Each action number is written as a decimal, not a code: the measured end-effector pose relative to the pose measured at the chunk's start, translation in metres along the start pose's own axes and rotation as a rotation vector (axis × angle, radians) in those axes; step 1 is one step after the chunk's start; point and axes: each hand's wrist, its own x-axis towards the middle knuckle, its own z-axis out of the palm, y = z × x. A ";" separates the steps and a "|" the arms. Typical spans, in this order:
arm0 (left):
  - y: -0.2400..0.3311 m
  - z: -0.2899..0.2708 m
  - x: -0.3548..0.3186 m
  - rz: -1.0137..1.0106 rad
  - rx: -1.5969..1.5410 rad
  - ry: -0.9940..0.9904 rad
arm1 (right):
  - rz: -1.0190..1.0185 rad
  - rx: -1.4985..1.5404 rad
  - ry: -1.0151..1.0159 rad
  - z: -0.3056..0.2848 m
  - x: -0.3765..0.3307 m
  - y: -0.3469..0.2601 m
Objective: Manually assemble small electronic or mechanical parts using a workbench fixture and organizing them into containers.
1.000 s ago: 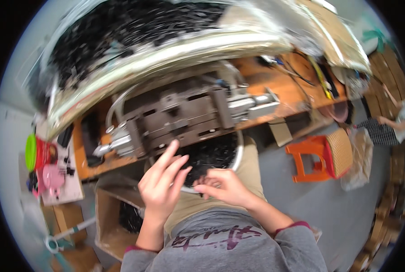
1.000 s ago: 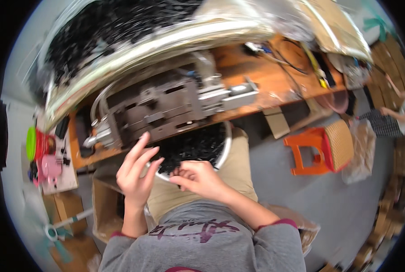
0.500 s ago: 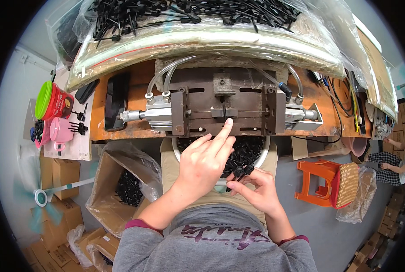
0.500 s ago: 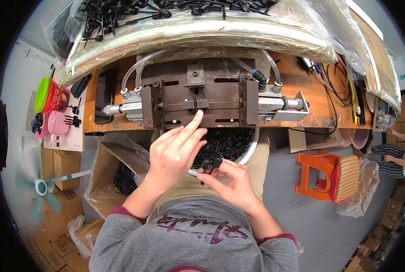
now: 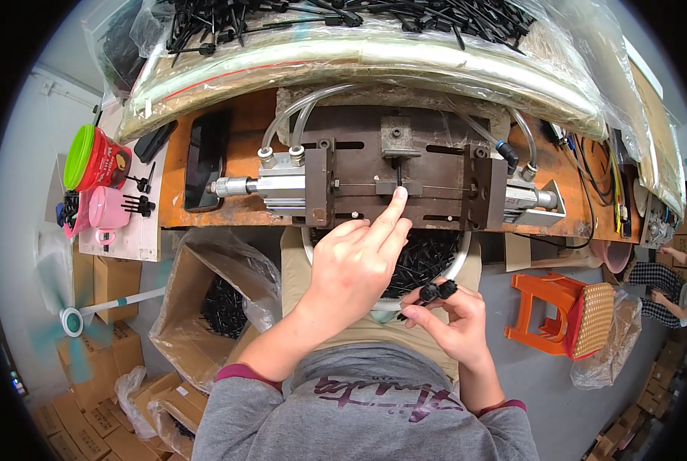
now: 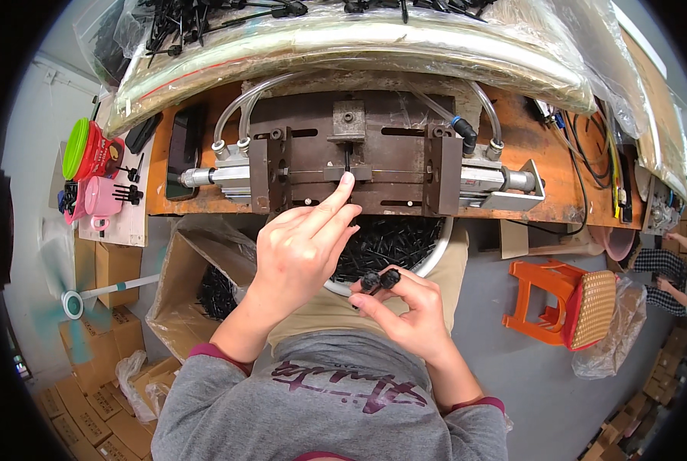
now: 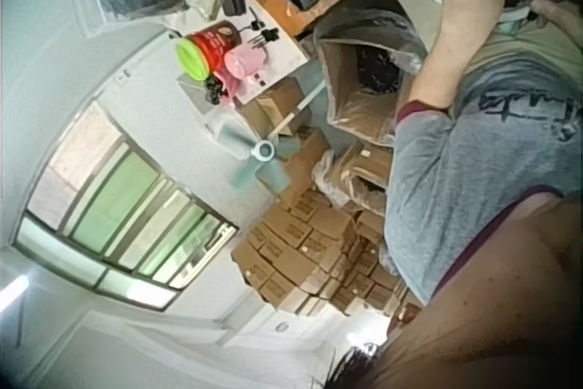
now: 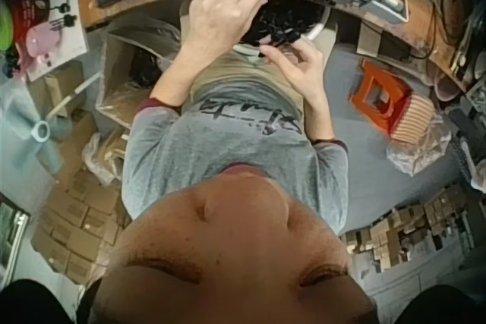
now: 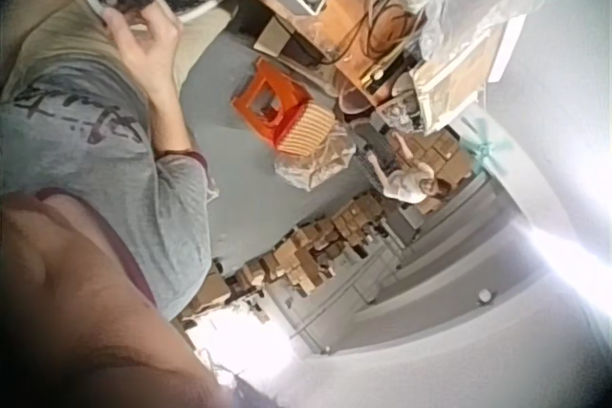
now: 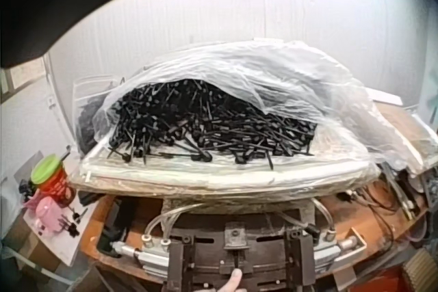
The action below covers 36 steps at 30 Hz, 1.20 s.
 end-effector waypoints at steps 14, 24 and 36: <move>0.009 -0.021 -0.001 -0.160 -0.554 -0.051 | -0.713 -0.809 0.431 -0.015 0.011 -0.007; 0.019 -0.037 -0.014 -0.222 -0.899 -0.145 | -0.837 -0.891 0.266 -0.008 0.030 -0.009; 0.002 -0.002 -0.008 0.045 -0.024 0.052 | -0.671 -0.386 0.306 -0.013 0.016 0.001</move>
